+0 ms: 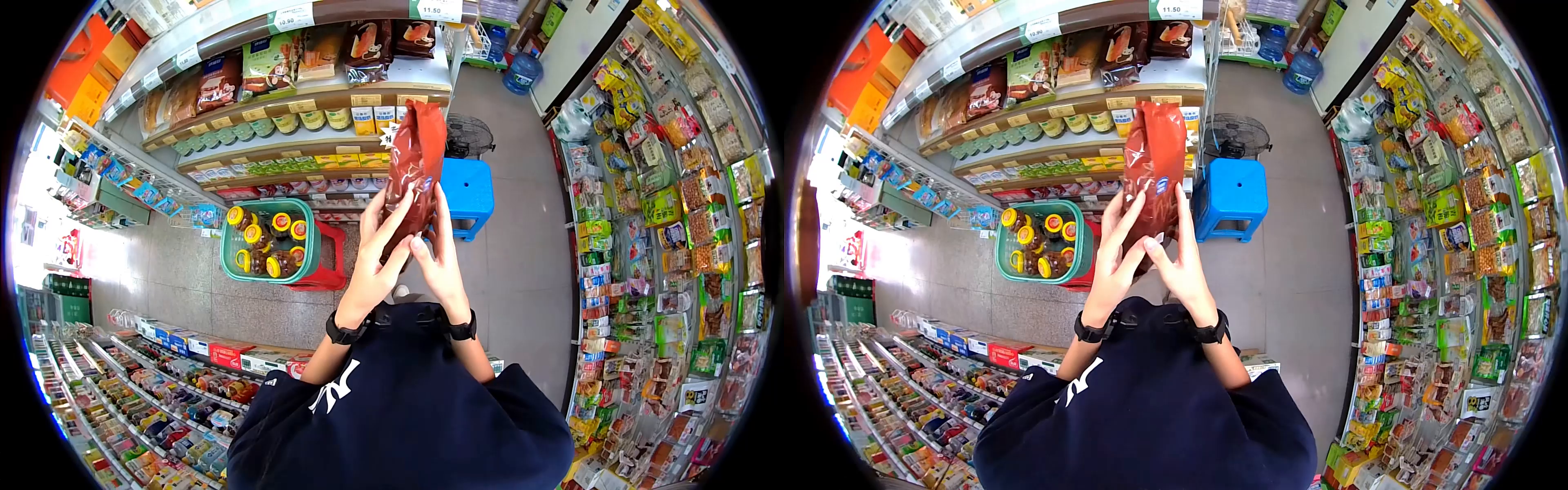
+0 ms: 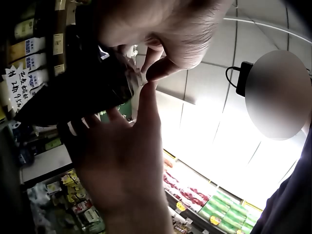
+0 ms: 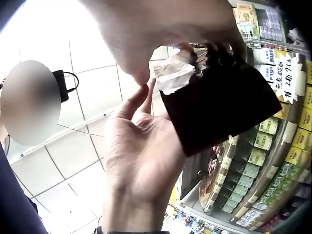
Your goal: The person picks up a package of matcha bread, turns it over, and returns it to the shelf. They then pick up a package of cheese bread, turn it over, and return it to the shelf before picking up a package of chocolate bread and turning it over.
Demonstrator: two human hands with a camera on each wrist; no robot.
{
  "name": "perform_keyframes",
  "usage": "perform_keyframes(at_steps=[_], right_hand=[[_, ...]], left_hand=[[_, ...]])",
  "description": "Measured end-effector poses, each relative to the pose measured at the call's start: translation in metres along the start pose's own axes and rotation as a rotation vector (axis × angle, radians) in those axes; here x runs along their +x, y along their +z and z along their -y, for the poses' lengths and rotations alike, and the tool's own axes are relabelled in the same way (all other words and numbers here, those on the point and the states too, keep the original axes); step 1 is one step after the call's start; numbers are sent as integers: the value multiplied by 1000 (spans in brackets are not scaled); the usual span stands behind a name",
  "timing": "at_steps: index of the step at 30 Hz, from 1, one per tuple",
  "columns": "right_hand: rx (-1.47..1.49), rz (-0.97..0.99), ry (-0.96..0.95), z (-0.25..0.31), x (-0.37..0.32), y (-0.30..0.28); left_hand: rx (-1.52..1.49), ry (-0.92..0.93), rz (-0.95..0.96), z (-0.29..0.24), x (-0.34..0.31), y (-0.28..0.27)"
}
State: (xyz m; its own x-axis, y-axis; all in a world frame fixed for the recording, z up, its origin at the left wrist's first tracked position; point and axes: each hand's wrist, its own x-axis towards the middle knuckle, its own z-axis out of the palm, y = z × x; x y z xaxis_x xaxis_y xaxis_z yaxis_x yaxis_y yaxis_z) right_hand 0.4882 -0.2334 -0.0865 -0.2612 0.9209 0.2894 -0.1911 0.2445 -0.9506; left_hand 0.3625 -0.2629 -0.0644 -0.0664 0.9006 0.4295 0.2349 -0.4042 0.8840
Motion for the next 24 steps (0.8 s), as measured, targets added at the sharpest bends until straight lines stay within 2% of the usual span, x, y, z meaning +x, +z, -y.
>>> perform_keyframes(at_steps=[3,5,7,9,10,13,14,24], right_hand=[[108,-30,86,-5,-3,3],[229,-32,173,-11,-4,3],[239,-31,189,-11,-4,6],[264,-31,158,-14,-4,6],[225,-44,154,-18,-5,6],[227,-47,147,-10,-4,4],[226,-53,148,-8,-4,4],[210,-66,155,-2,-8,-3]], left_hand=[[-133,-36,50,-1,-4,-3],[-328,-130,-44,0,-7,2],[-247,-103,-99,0,-8,1],[-127,-170,-67,6,-9,-5],[-120,-180,-135,3,-8,-2],[-40,-207,-96,7,-10,-4],[-39,-182,-144,4,-8,0],[103,-178,-134,5,-2,0]])
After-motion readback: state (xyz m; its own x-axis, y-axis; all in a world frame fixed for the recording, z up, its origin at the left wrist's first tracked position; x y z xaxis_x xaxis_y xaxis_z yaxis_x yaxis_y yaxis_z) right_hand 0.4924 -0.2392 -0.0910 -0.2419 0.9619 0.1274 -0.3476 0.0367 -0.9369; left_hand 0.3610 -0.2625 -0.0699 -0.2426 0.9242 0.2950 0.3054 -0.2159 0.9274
